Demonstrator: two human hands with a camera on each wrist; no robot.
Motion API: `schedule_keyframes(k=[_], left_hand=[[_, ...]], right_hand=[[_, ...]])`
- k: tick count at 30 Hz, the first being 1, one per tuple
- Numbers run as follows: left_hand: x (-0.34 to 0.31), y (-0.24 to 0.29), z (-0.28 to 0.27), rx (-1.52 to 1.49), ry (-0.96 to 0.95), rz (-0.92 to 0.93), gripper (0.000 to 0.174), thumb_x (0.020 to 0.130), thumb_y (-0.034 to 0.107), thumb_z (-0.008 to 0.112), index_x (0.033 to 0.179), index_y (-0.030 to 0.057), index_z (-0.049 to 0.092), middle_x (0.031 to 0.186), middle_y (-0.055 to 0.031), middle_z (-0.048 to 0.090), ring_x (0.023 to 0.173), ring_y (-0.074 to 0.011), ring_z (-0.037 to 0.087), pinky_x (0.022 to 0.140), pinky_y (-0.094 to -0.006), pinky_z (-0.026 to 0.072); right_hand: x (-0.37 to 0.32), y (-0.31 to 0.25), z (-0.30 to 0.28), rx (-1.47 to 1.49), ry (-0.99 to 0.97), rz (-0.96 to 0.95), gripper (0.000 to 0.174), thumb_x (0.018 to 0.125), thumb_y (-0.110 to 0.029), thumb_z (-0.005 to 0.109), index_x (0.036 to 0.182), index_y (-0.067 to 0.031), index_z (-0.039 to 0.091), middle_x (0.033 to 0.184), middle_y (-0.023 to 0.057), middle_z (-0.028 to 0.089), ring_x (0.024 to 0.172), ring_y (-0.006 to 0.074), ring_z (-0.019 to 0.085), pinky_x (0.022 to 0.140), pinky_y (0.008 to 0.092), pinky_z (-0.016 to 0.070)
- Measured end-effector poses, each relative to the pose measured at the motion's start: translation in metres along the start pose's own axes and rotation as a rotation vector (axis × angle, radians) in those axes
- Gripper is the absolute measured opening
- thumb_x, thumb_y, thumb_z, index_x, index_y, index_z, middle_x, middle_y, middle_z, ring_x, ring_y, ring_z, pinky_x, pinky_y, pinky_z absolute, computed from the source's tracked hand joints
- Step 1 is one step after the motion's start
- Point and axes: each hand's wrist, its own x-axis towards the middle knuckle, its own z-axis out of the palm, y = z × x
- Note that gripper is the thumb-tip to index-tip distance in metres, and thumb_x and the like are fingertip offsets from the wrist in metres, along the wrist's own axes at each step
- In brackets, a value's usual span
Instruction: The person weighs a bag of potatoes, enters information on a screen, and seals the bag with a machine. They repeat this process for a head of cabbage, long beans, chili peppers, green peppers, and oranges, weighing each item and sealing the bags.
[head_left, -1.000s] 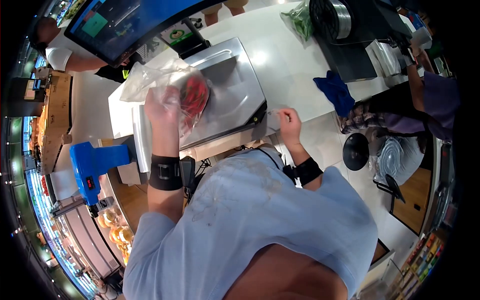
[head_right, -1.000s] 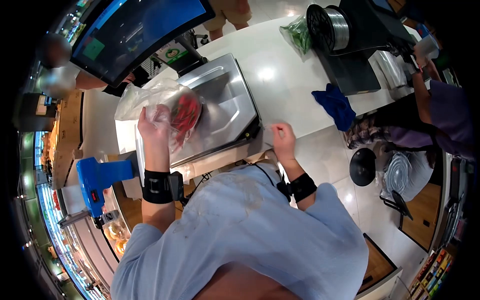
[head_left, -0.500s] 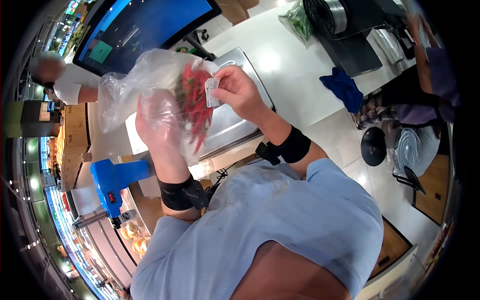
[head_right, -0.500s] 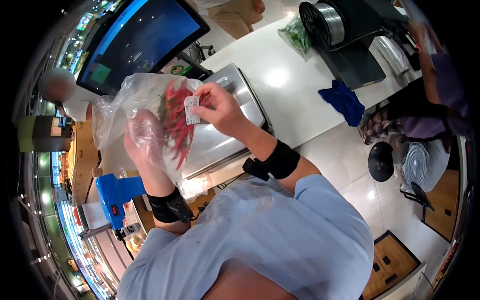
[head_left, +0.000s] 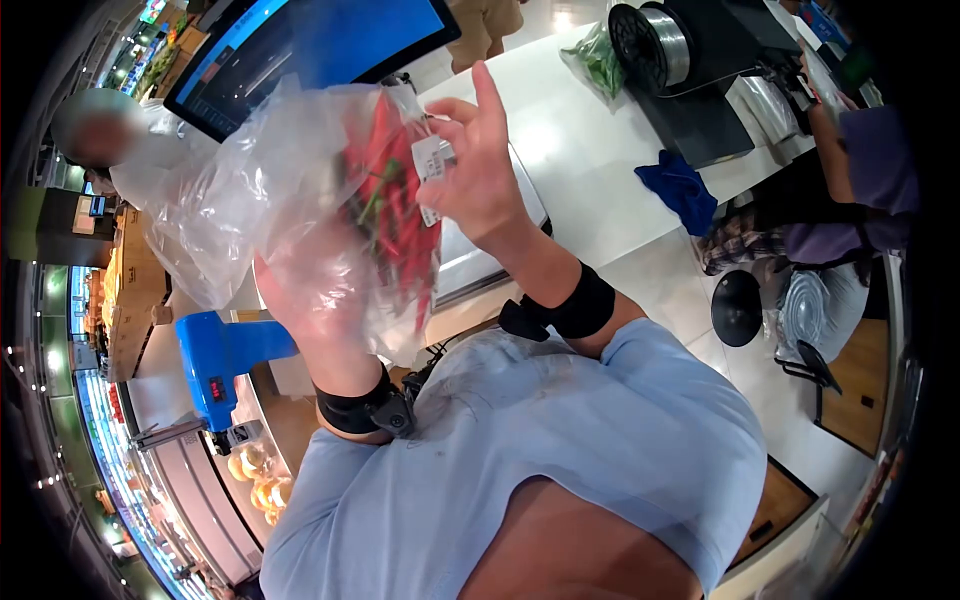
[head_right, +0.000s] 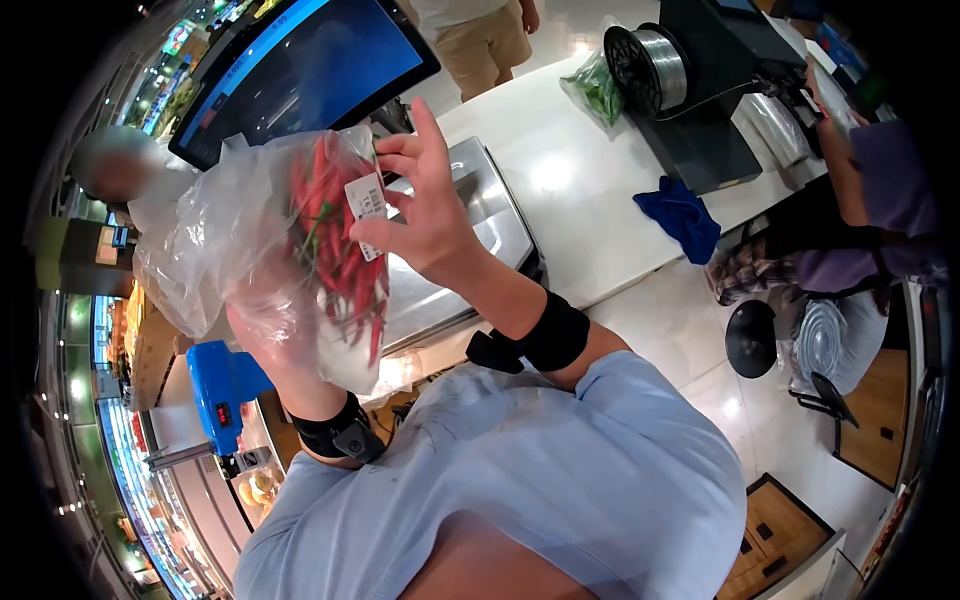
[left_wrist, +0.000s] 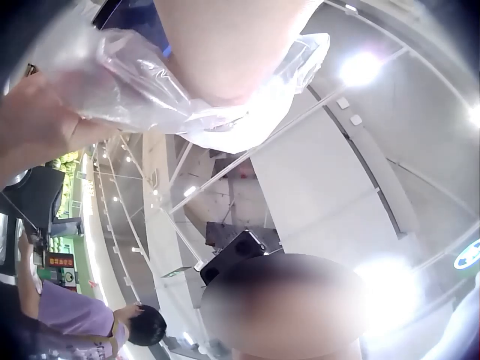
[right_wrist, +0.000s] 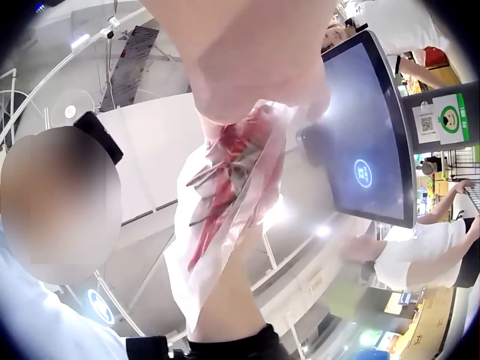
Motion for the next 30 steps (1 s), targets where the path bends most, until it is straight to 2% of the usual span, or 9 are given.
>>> schedule_keyframes(k=[10, 13, 16, 17, 20, 21, 24, 26, 30], left_hand=[[0.019, 0.008, -0.061, -0.364, -0.435, -0.082, 0.051, 0.092, 0.035, 0.046, 0.130, 0.0014, 0.046, 0.112, -0.0167, 0.059, 0.088, -0.0281, 0.060, 0.076, -0.0396, 0.0524], [0.012, 0.029, -0.050, -0.059, -0.469, 0.071, 0.040, 0.092, 0.022, 0.047, 0.126, 0.0007, 0.050, 0.101, -0.0139, 0.061, 0.081, -0.0231, 0.061, 0.075, -0.0336, 0.0509], [0.029, 0.038, -0.050, -0.128, -0.799, -0.070, 0.034, 0.092, 0.018, 0.047, 0.120, 0.0019, 0.054, 0.100, -0.0119, 0.062, 0.084, -0.0212, 0.061, 0.075, -0.0331, 0.0495], [0.005, 0.036, -0.044, 0.303, -0.290, 0.152, 0.027, 0.091, 0.015, 0.048, 0.113, 0.0028, 0.057, 0.098, -0.0112, 0.062, 0.084, -0.0202, 0.061, 0.073, -0.0327, 0.0475], [-0.012, 0.048, -0.038, 1.205, -0.315, 0.590, 0.025, 0.090, 0.012, 0.050, 0.111, 0.0016, 0.059, 0.097, -0.0139, 0.061, 0.085, -0.0229, 0.060, 0.074, -0.0353, 0.0470], [-0.011, 0.054, -0.045, 1.313, -0.283, 0.677, 0.026, 0.088, 0.011, 0.056, 0.112, -0.0008, 0.059, 0.101, -0.0166, 0.061, 0.091, -0.0309, 0.059, 0.078, -0.0388, 0.0464], [-0.017, 0.087, -0.052, 1.953, -0.254, 0.972, 0.033, 0.085, 0.015, 0.063, 0.114, -0.0004, 0.059, 0.112, -0.0187, 0.059, 0.100, -0.0363, 0.057, 0.085, -0.0427, 0.0446], [-0.033, 0.103, -0.064, 1.924, -0.156, 0.992, 0.038, 0.083, 0.020, 0.066, 0.115, 0.0003, 0.058, 0.116, -0.0191, 0.057, 0.103, -0.0366, 0.056, 0.087, -0.0432, 0.0440], [-0.079, 0.132, -0.088, 1.927, -0.373, 1.347, 0.059, 0.081, 0.047, 0.063, 0.124, 0.0083, 0.054, 0.127, -0.0171, 0.054, 0.110, -0.0334, 0.055, 0.095, -0.0439, 0.0422]], right_hand=[[0.012, -0.010, -0.015, 0.029, -0.128, 0.498, 0.082, 0.090, -0.037, 0.061, 0.149, -0.0037, 0.015, 0.135, 0.0128, 0.048, 0.125, 0.0209, 0.045, 0.104, 0.0345, 0.0340], [0.017, -0.014, -0.009, -0.781, -0.655, 0.049, 0.075, 0.083, -0.042, 0.066, 0.139, -0.0002, 0.038, 0.140, 0.0206, 0.043, 0.130, 0.0312, 0.040, 0.107, 0.0383, 0.0308], [0.024, -0.015, 0.027, -0.620, -1.091, 0.423, 0.073, 0.083, -0.043, 0.066, 0.138, -0.0021, 0.040, 0.133, 0.0201, 0.050, 0.122, 0.0315, 0.048, 0.101, 0.0365, 0.0367], [0.020, -0.005, 0.041, -0.493, -1.078, 0.271, 0.075, 0.081, -0.045, 0.068, 0.137, -0.0045, 0.040, 0.121, 0.0177, 0.057, 0.111, 0.0300, 0.054, 0.094, 0.0348, 0.0417], [0.000, 0.024, 0.074, -0.445, -0.849, 0.461, 0.071, 0.083, -0.046, 0.067, 0.137, -0.0071, 0.041, 0.115, 0.0138, 0.058, 0.101, 0.0229, 0.056, 0.089, 0.0306, 0.0443], [0.004, 0.018, 0.085, -0.482, -0.938, 1.027, 0.060, 0.092, -0.046, 0.055, 0.134, -0.0062, 0.042, 0.109, 0.0101, 0.060, 0.096, 0.0145, 0.057, 0.084, 0.0295, 0.0464], [-0.023, 0.065, 0.106, -0.009, -0.675, 0.975, 0.050, 0.099, -0.047, 0.041, 0.126, -0.0047, 0.047, 0.095, 0.0088, 0.060, 0.092, 0.0107, 0.058, 0.080, 0.0320, 0.0485], [-0.028, 0.066, 0.122, 0.059, -0.611, 0.756, 0.049, 0.100, -0.047, 0.035, 0.113, -0.0029, 0.051, 0.083, 0.0087, 0.058, 0.090, 0.0121, 0.060, 0.078, 0.0350, 0.0498], [-0.024, 0.110, 0.126, 0.390, -0.734, 1.179, 0.047, 0.099, -0.044, 0.043, 0.109, -0.0008, 0.058, 0.093, 0.0104, 0.060, 0.094, 0.0199, 0.061, 0.083, 0.0370, 0.0488]])
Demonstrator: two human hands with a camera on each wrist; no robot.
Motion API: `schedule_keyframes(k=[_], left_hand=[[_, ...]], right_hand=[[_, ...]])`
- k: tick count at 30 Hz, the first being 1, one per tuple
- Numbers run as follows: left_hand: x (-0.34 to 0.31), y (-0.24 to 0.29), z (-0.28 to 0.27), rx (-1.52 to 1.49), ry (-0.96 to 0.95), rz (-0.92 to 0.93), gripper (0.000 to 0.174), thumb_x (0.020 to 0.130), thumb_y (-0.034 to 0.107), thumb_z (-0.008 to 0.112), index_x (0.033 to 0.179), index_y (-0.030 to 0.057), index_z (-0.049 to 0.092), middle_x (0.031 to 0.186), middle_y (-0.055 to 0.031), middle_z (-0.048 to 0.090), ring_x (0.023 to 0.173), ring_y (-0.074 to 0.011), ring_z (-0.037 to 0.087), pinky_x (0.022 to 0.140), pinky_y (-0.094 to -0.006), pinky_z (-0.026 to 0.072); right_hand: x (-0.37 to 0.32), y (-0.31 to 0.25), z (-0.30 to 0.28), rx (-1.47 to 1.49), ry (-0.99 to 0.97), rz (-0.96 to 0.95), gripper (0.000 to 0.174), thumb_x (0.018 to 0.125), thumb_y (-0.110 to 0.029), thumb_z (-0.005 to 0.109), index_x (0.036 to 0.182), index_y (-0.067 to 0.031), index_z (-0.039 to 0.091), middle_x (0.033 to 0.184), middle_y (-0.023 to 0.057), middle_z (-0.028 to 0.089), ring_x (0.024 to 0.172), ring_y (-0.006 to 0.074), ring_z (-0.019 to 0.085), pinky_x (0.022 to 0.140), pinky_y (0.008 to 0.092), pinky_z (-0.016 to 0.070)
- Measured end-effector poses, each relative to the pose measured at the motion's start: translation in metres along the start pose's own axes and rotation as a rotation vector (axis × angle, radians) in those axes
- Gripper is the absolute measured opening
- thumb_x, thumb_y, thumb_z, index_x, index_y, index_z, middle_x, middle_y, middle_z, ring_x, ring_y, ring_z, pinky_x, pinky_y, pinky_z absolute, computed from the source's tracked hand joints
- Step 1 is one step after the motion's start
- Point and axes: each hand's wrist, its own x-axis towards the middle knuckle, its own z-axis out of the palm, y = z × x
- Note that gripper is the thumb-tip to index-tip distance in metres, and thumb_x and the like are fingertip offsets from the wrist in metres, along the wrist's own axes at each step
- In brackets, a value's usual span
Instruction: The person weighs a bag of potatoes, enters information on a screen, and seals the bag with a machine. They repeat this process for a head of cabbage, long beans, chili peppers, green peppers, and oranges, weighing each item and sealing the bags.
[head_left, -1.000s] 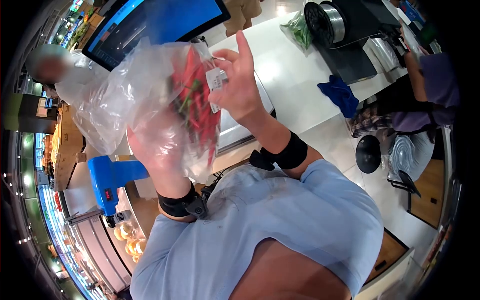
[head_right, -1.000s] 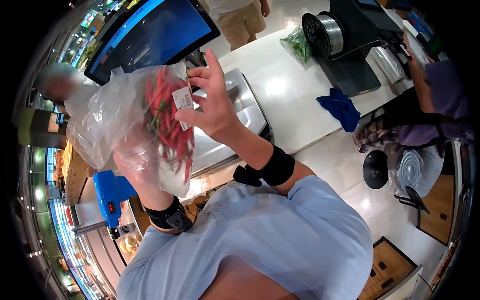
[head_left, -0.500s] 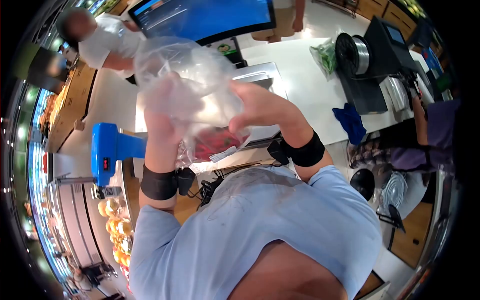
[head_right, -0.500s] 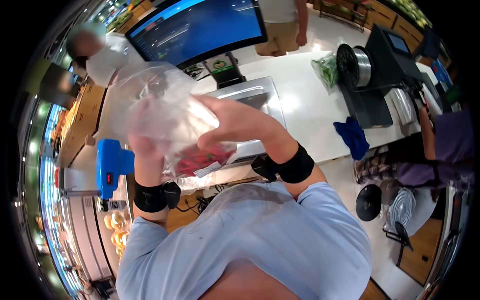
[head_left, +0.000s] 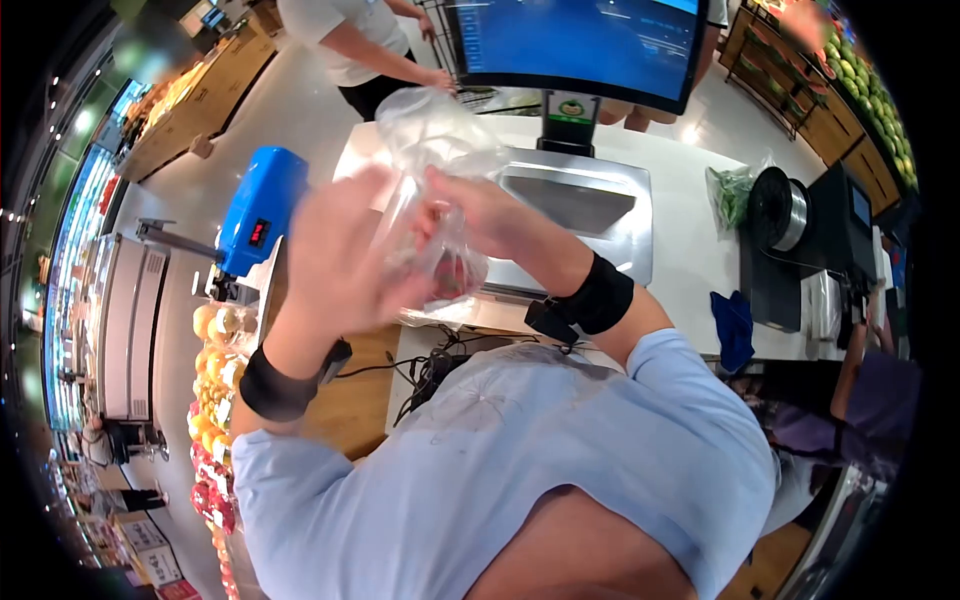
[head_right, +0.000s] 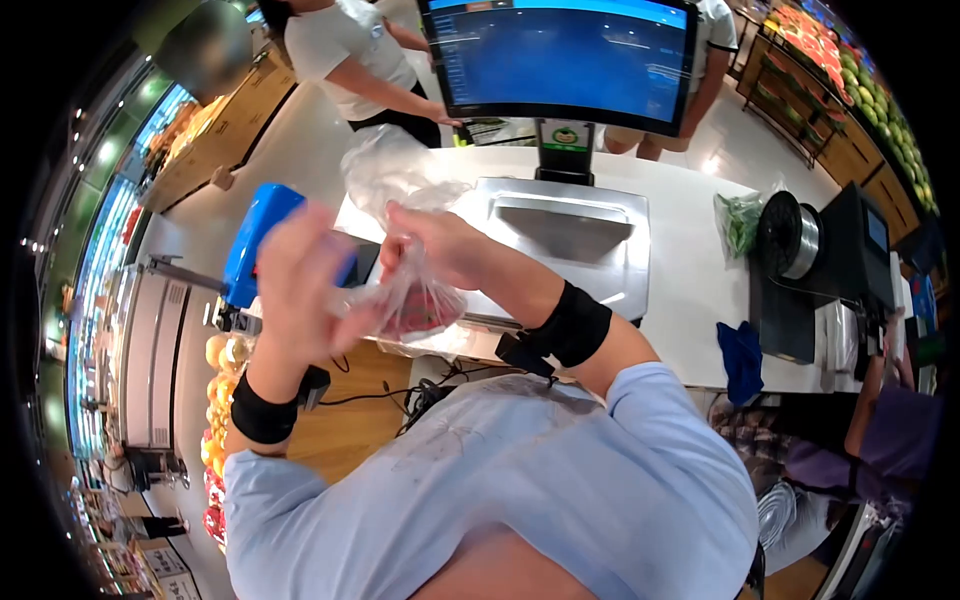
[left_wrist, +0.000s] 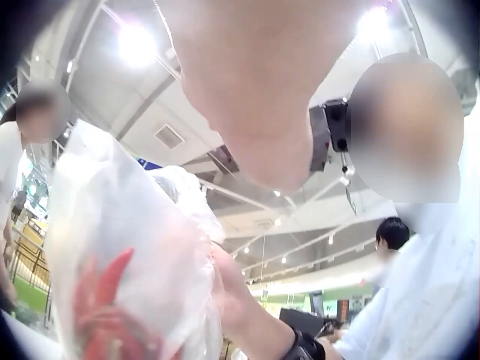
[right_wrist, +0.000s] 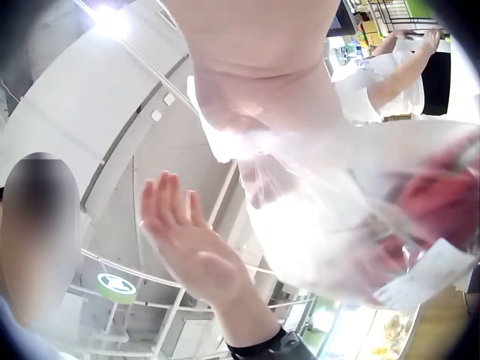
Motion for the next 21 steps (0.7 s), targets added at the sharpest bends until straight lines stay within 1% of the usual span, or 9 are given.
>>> schedule_keyframes(k=[2, 3, 4, 6, 10, 11, 14, 15, 21], left_hand=[[-0.005, 0.006, -0.007, -0.011, -0.255, 0.308, 0.065, 0.079, 0.056, 0.061, 0.122, 0.0075, 0.054, 0.130, -0.0152, 0.052, 0.114, -0.0303, 0.054, 0.100, -0.0483, 0.0369], [-0.008, 0.004, -0.007, 0.020, -0.418, 0.285, 0.076, 0.074, 0.068, 0.058, 0.121, 0.0079, 0.054, 0.131, -0.0146, 0.052, 0.114, -0.0304, 0.055, 0.101, -0.0472, 0.0371], [-0.013, -0.004, -0.006, 0.028, -0.424, 0.251, 0.076, 0.074, 0.068, 0.058, 0.121, 0.0079, 0.054, 0.131, -0.0146, 0.052, 0.114, -0.0304, 0.055, 0.101, -0.0472, 0.0371], [-0.026, -0.021, -0.009, -0.028, -0.486, 0.147, 0.085, 0.069, 0.073, 0.058, 0.124, 0.0080, 0.053, 0.131, -0.0153, 0.052, 0.104, -0.0307, 0.058, 0.097, -0.0450, 0.0400], [-0.066, -0.024, -0.033, 0.056, -0.619, -0.046, 0.099, 0.063, 0.073, 0.060, 0.133, 0.0051, 0.044, 0.101, -0.0078, 0.059, 0.055, -0.0183, 0.052, 0.051, -0.0292, 0.0427], [-0.074, -0.026, -0.040, 0.104, -0.584, -0.060, 0.090, 0.066, 0.071, 0.059, 0.125, 0.0033, 0.049, 0.075, -0.0043, 0.057, 0.048, -0.0176, 0.053, 0.043, -0.0294, 0.0394], [-0.095, -0.030, -0.063, 0.351, -0.913, -0.294, 0.076, 0.070, 0.063, 0.061, 0.117, 0.0037, 0.052, 0.063, -0.0042, 0.057, 0.053, -0.0176, 0.059, 0.046, -0.0297, 0.0427], [-0.094, -0.031, -0.071, 0.355, -0.960, -0.424, 0.048, 0.075, 0.046, 0.067, 0.098, 0.0048, 0.061, 0.059, -0.0047, 0.059, 0.059, -0.0199, 0.065, 0.050, -0.0313, 0.0474], [-0.134, -0.098, -0.112, 0.129, -1.294, -0.845, 0.025, 0.075, 0.032, 0.068, 0.082, 0.0073, 0.071, 0.073, -0.0128, 0.067, 0.071, -0.0281, 0.067, 0.063, -0.0376, 0.0519]], right_hand=[[0.007, 0.013, 0.008, -0.236, -0.077, 0.011, 0.038, 0.098, -0.037, 0.048, 0.103, -0.0002, 0.059, 0.092, 0.0103, 0.060, 0.094, 0.0224, 0.061, 0.082, 0.0350, 0.0489], [0.014, 0.036, 0.039, -0.616, -0.084, -0.587, 0.029, 0.094, -0.029, 0.056, 0.099, -0.0007, 0.059, 0.088, 0.0087, 0.059, 0.088, 0.0187, 0.061, 0.078, 0.0293, 0.0491], [0.016, 0.042, 0.044, -0.606, -0.108, -0.563, 0.029, 0.094, -0.029, 0.056, 0.099, -0.0007, 0.059, 0.088, 0.0087, 0.059, 0.088, 0.0187, 0.061, 0.078, 0.0293, 0.0491], [0.025, 0.048, 0.051, -0.441, -0.183, -0.163, 0.028, 0.092, -0.027, 0.058, 0.102, -0.0003, 0.058, 0.089, 0.0083, 0.059, 0.089, 0.0167, 0.060, 0.078, 0.0285, 0.0486], [0.060, 0.053, 0.059, -0.130, -0.304, 0.595, 0.030, 0.088, -0.022, 0.061, 0.108, 0.0005, 0.058, 0.092, 0.0075, 0.059, 0.090, 0.0127, 0.058, 0.077, 0.0271, 0.0477], [0.070, 0.056, 0.055, -0.096, -0.387, 0.616, 0.033, 0.083, -0.016, 0.063, 0.111, 0.0023, 0.057, 0.092, 0.0064, 0.058, 0.089, 0.0123, 0.057, 0.076, 0.0285, 0.0472], [0.087, 0.044, 0.081, -0.479, -0.515, 0.467, 0.030, 0.083, -0.013, 0.060, 0.109, 0.0032, 0.057, 0.092, 0.0059, 0.059, 0.087, 0.0149, 0.058, 0.076, 0.0304, 0.0468], [0.088, 0.045, 0.097, -0.545, -0.488, 0.311, 0.028, 0.084, -0.013, 0.057, 0.107, 0.0035, 0.058, 0.092, 0.0096, 0.063, 0.085, 0.0179, 0.060, 0.076, 0.0320, 0.0468], [0.152, 0.089, 0.151, -1.122, -0.595, 0.109, 0.028, 0.089, -0.019, 0.055, 0.106, 0.0023, 0.059, 0.093, 0.0207, 0.066, 0.086, 0.0297, 0.063, 0.079, 0.0364, 0.0471]])
